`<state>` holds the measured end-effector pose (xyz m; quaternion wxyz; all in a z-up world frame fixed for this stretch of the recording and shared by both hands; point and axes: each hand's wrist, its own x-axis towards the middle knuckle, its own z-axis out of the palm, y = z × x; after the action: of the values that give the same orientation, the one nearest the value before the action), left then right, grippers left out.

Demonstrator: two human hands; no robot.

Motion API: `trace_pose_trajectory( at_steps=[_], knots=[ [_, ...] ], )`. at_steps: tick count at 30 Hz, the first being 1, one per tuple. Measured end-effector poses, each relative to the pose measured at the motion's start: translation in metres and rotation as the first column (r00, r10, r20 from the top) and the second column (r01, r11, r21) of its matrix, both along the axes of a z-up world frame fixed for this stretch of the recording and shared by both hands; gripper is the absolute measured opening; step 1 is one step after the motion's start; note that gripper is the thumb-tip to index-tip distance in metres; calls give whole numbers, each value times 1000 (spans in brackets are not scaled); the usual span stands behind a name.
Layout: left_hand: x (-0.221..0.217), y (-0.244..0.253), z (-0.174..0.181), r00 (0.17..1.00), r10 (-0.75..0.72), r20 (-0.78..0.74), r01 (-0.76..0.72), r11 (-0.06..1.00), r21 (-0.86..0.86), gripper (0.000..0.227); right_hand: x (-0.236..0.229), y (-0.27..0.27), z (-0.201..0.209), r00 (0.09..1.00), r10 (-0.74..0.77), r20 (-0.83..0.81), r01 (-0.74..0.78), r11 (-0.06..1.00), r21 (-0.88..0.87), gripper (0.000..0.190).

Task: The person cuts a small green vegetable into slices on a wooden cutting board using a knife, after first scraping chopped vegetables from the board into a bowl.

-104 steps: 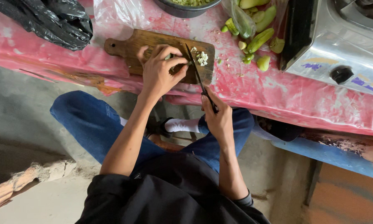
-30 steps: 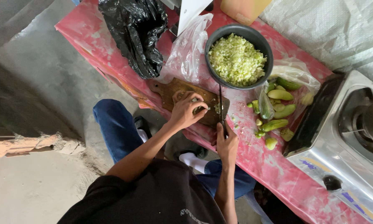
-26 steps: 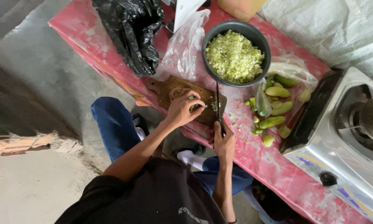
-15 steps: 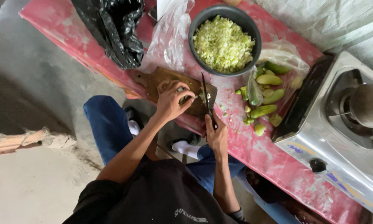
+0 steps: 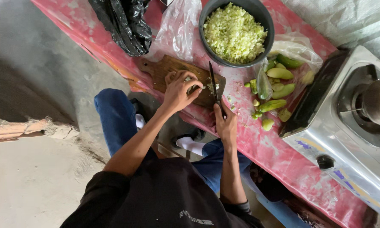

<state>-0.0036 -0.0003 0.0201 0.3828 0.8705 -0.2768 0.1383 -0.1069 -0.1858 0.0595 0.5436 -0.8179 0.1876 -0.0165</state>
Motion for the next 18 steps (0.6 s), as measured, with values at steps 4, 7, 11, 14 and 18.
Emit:
trace_pose_trajectory(
  at_steps=[4,7,11,14,18],
  knots=[
    [2,-3,0,999,37,15,-36,999,-19,12,7,1,0,1000,-5,12,4,999,39,52],
    [-1,-3,-1,999,43,15,-42,998,-42,12,6,1,0,999,34,40,-32,999,-38,50],
    [-1,-2,-3,999,51,11,-51,997,-64,13,0,4,1,1000,16,13,-14,987,-160,51],
    [-4,1,-2,1000,21,21,-19,997,-81,12,-2,7,6,1000,12,-15,-12,1000,-14,50],
    [-4,5,-2,999,1,47,3,997,-75,11,-13,14,10,1000,17,25,-15,997,-73,46]
  ],
)
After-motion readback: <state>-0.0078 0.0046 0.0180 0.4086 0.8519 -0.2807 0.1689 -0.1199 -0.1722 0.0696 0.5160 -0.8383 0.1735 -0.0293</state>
